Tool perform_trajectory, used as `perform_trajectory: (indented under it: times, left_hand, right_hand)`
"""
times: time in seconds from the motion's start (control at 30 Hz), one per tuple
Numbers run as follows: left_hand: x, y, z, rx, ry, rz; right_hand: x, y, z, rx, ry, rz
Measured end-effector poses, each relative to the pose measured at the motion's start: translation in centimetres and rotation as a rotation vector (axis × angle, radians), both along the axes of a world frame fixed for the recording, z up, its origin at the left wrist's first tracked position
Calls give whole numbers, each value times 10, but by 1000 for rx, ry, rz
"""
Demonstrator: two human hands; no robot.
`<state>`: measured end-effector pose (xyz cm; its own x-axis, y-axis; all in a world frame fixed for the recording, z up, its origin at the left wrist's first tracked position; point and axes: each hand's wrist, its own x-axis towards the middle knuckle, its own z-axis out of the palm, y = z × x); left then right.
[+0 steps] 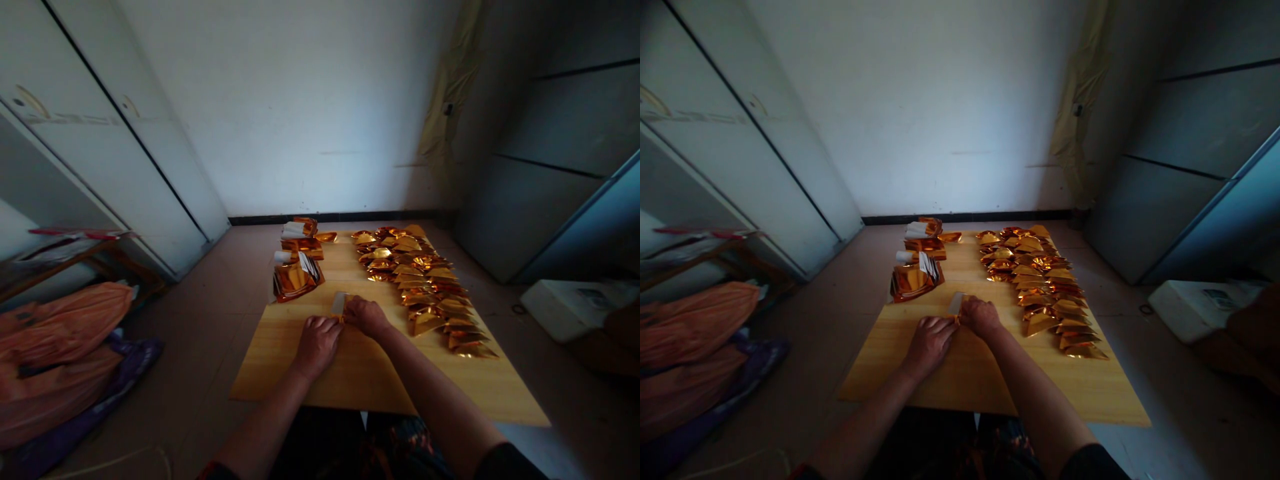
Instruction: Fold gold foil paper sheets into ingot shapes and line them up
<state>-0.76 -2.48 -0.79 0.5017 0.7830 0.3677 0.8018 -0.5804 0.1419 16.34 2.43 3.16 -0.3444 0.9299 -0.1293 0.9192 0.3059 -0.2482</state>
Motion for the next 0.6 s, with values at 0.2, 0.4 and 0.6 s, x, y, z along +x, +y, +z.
perform_trajectory:
  times: [0.2, 0.4, 0.6]
  left_hand:
    - [4, -3, 2, 7, 19, 32]
    - [8, -6, 4, 14, 7, 67]
    - [9, -5, 3, 12, 16, 73]
  right_hand:
    - [-1, 1, -7, 30, 24, -41]
    - [7, 3, -12, 24, 215, -59]
    - [5, 1, -10, 24, 230, -101]
